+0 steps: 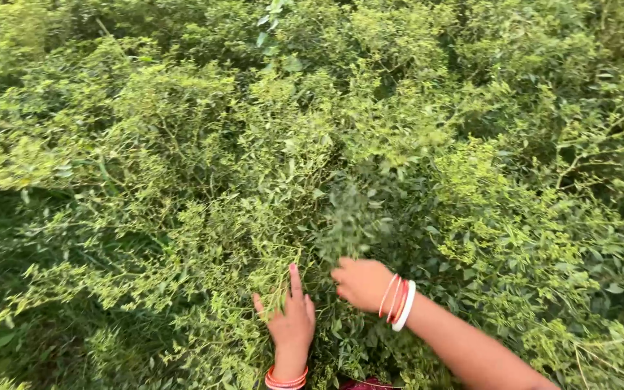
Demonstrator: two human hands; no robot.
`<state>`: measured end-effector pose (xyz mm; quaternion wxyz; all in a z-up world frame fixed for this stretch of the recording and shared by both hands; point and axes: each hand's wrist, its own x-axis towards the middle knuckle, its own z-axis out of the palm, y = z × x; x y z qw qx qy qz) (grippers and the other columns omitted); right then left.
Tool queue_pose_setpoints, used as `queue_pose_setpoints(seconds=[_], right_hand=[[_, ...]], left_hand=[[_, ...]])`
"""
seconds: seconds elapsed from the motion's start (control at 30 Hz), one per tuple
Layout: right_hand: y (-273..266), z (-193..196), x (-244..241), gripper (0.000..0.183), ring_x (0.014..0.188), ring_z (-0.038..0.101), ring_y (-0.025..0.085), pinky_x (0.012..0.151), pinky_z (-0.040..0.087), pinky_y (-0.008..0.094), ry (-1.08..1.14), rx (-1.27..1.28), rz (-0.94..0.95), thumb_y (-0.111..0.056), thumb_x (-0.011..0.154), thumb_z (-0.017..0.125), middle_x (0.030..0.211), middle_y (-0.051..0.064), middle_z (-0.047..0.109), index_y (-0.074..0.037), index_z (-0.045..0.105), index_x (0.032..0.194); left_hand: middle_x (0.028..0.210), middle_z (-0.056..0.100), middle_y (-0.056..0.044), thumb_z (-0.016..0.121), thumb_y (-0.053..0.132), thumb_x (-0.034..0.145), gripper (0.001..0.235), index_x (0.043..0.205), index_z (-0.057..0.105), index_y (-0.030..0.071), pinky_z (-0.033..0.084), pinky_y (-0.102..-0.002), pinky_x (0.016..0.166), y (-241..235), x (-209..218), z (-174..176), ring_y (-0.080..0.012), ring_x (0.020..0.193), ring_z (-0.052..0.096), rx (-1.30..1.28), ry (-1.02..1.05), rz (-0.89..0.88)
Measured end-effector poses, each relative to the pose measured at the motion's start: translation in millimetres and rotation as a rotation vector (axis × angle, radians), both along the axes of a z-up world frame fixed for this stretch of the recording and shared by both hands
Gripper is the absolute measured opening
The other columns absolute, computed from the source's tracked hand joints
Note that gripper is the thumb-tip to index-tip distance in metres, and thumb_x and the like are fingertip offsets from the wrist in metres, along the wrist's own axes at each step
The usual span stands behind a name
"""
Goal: Picking small green plants or crops by hand in a field.
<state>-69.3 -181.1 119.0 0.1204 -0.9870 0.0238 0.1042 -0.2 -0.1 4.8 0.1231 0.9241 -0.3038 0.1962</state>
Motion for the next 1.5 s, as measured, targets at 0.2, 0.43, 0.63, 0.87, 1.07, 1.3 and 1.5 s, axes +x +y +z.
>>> queue_pose_setpoints(seconds=[0.2, 0.43, 0.63, 0.87, 1.07, 1.3, 1.5], right_hand=[[-107, 60, 50, 0.02, 0.091, 0.063, 0.038, 0.082, 0.054, 0.051, -0.667, 0.001, -0.064, -0.015, 0.092, 0.049, 0.095, 0.018, 0.066, -0.005, 0.065, 0.098], [-248, 64, 81, 0.032, 0.08, 0.063, 0.018, 0.071, 0.051, 0.033, -0.84, 0.495, -0.874, -0.03, 0.09, 0.066, 0.094, 0.008, 0.076, -0.008, 0.077, 0.111], [-262, 39, 109, 0.078, 0.126, 0.047, 0.052, 0.101, 0.043, 0.063, -0.885, 0.068, -0.656, -0.035, 0.087, 0.093, 0.132, 0.042, 0.052, 0.013, 0.056, 0.136], [-130, 33, 123, 0.052, 0.123, 0.056, 0.041, 0.106, 0.048, 0.051, -0.151, 0.225, -0.461, -0.033, 0.087, 0.07, 0.13, 0.029, 0.058, -0.004, 0.062, 0.129], [-58, -70, 93, 0.052, 0.132, 0.042, 0.053, 0.109, 0.043, 0.053, -0.164, 0.002, -0.382, -0.023, 0.085, 0.071, 0.147, 0.041, 0.036, 0.0, 0.06, 0.13], [-54, -74, 54, 0.054, 0.14, 0.038, 0.05, 0.109, 0.044, 0.05, -0.103, -0.136, -0.37, -0.01, 0.081, 0.069, 0.147, 0.034, 0.037, 0.003, 0.058, 0.132], [-69, -79, 64, 0.018, 0.125, 0.053, 0.045, 0.11, 0.046, 0.05, -0.273, -0.102, -0.396, -0.011, 0.082, 0.066, 0.125, 0.032, 0.059, 0.0, 0.075, 0.092]], left_hand=[[0.121, 0.069, -0.013, 0.064, 0.038, 0.09, 0.081, 0.16, 0.027, 0.017, 0.022, -0.065, 0.117, 1, 0, -11, -0.0401, 0.128, 0.055, 0.07, -0.008, 0.037], [0.106, 0.074, 0.0, 0.058, 0.039, 0.098, 0.073, 0.16, 0.025, 0.022, 0.018, -0.064, 0.125, 6, -3, -23, -0.0281, 0.087, 0.074, 0.169, 0.23, 0.075], [0.101, 0.075, 0.0, 0.062, 0.034, 0.091, 0.077, 0.159, 0.03, 0.02, 0.021, -0.062, 0.124, 7, -4, -25, -0.0276, 0.071, 0.073, -0.043, 0.054, 0.047], [0.098, 0.074, 0.0, 0.065, 0.034, 0.091, 0.076, 0.159, 0.035, 0.015, 0.026, -0.063, 0.123, 5, -4, -17, -0.0259, 0.066, 0.07, 0.005, -0.005, 0.043], [0.093, 0.072, 0.0, 0.067, 0.037, 0.092, 0.075, 0.158, 0.039, 0.013, 0.029, -0.062, 0.122, 10, -4, -18, -0.0259, 0.067, 0.068, 0.125, -0.053, 0.048], [0.094, 0.071, -0.003, 0.068, 0.038, 0.096, 0.075, 0.159, 0.041, 0.01, 0.032, -0.063, 0.121, 9, -2, -12, -0.0265, 0.075, 0.068, 0.107, -0.048, 0.019], [0.137, 0.07, -0.016, 0.068, 0.04, 0.093, 0.081, 0.161, 0.039, 0.008, 0.028, -0.065, 0.121, 7, -1, -9, -0.04, 0.128, 0.065, 0.036, -0.085, -0.038]])
